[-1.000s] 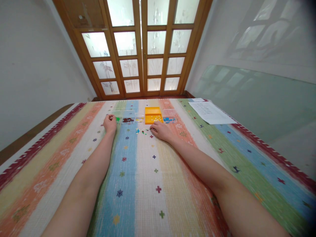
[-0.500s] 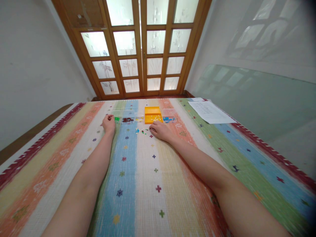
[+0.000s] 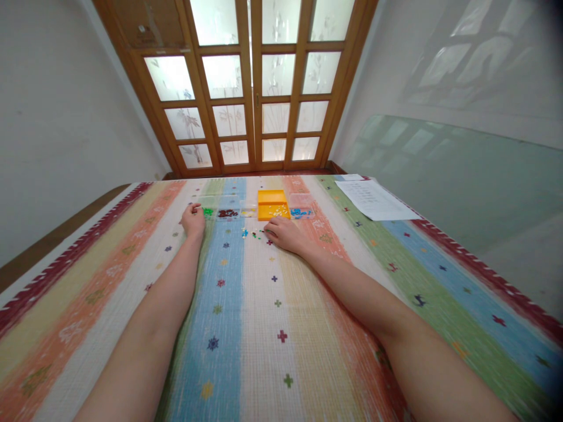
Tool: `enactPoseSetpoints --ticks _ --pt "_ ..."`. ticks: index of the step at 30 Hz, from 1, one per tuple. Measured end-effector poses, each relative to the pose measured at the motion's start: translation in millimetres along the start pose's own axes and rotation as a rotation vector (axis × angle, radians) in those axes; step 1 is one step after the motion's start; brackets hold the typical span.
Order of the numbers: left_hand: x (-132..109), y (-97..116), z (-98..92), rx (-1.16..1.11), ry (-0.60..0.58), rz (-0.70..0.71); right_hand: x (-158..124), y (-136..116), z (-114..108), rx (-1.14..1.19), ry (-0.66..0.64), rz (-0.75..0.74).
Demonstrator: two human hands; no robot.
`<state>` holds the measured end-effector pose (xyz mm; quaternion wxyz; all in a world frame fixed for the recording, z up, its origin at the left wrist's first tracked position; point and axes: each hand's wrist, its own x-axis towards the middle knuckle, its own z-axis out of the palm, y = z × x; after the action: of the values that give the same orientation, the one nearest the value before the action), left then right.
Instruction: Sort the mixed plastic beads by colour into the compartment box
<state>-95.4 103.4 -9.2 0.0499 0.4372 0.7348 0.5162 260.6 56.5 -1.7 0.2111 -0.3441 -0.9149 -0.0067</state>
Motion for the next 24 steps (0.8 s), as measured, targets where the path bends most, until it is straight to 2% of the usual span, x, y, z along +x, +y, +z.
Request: enactPoseSetpoints --ticks 3,7,10,13,16,18,24 --pt "-1.7 2.4 0.8 0.026 -0.013 0.038 0.7 -0.7 1.0 0.011 0.001 -0.008" --pt "-14.4 13.8 7.4 0.050 -0.122 0.222 0.8 -0.5 3.6 0.047 -0.002 -0.006" --pt "-34.1 29.9 15.7 0.081 -0.297 0.377 -0.1 -0.1 4.9 0.101 0.006 -0.021" --pt "-57.1 47.5 23.0 0.114 -0.521 0.577 -0.5 -0.1 4.8 0.140 0.017 -0.034" --pt "-75.0 60.9 26.4 0.140 -0.666 0.733 0.0 -1.0 4.3 0.154 0.024 -0.055" --pt "-82.1 66.3 26.7 0.166 -0.715 0.784 0.6 -2.1 4.3 0.155 0.029 -0.067" --pt "-88.5 69.1 26.9 0.175 -0.763 0.847 2.8 -5.9 5.3 0.152 0.019 -0.063"
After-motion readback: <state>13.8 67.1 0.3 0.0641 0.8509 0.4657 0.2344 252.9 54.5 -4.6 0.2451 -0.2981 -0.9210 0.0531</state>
